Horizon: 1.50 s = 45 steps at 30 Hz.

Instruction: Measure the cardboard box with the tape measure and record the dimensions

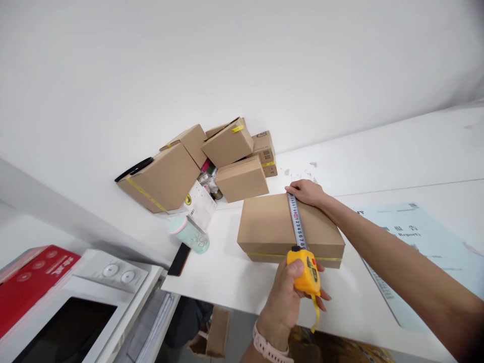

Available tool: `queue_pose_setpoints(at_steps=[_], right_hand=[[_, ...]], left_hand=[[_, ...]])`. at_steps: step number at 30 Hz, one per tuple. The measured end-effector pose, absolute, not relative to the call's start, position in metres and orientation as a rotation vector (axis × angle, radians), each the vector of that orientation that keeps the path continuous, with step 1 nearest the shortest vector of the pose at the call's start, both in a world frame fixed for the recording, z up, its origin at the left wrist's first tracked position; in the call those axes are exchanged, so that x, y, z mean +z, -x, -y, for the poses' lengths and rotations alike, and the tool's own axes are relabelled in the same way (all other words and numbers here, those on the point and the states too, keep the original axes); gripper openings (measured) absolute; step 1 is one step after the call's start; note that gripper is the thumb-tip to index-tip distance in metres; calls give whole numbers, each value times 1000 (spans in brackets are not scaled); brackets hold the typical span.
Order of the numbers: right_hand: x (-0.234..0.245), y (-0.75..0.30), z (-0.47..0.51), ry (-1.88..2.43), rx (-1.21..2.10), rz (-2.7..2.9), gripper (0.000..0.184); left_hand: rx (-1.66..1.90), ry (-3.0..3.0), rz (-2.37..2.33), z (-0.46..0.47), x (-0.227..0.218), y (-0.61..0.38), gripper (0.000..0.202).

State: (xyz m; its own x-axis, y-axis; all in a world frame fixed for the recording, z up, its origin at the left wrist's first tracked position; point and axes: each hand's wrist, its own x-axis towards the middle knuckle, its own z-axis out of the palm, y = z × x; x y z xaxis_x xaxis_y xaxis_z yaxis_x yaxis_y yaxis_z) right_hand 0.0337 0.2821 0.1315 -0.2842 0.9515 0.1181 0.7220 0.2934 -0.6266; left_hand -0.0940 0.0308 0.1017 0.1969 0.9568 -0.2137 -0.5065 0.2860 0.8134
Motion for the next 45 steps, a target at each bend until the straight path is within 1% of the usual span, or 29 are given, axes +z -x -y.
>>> queue_pose_setpoints(at_steps=[6, 9, 11, 13, 15, 17, 20, 22, 23, 25, 28, 31, 33, 37, 42, 45], right_hand=[[136, -33, -279, 1383, 730, 1957, 40], [142, -45, -265, 1294, 714, 1794, 46], [141, -62, -246, 1256, 708, 1607, 49], [131, -84, -219, 1213, 805, 1264, 41], [112, -105, -187, 1282, 878, 1103, 36], [89, -120, -157, 1375, 960, 1070, 39], [64, -126, -125, 1371, 1113, 1145, 54], [60, -122, -116, 1291, 1147, 1275, 65], [63, -120, -114, 1251, 1119, 1358, 67], [78, -116, -116, 1205, 993, 1509, 66], [109, -113, -126, 1234, 806, 1611, 56], [133, -107, -139, 1305, 752, 1594, 47], [140, -102, -149, 1347, 723, 1585, 44], [143, -92, -169, 1440, 600, 1590, 43], [148, -84, -186, 1493, 561, 1580, 43], [151, -82, -191, 1495, 584, 1580, 43]], left_hand=[[1130, -689, -823, -34, 103, 97, 60], [1193, -750, -816, -22, 109, 109, 60], [1343, -835, -847, -9, 110, 126, 64], [1571, -927, -969, 2, 107, 150, 66], [1768, -976, -1157, 5, 101, 175, 69], [1849, -964, -1318, 1, 94, 196, 72], [1822, -916, -1402, -15, 85, 213, 63], [1786, -914, -1386, -26, 85, 216, 58], [1777, -923, -1369, -30, 88, 216, 57], [1777, -949, -1329, -37, 98, 214, 57], [1795, -998, -1275, -46, 119, 214, 60], [1796, -1040, -1254, -49, 136, 209, 63], [1812, -1077, -1258, -44, 139, 200, 64], [1808, -1145, -1165, -16, 122, 160, 75], [1488, -1095, -1041, 11, 79, 103, 84], [1334, -1083, -973, 11, 68, 90, 88]])
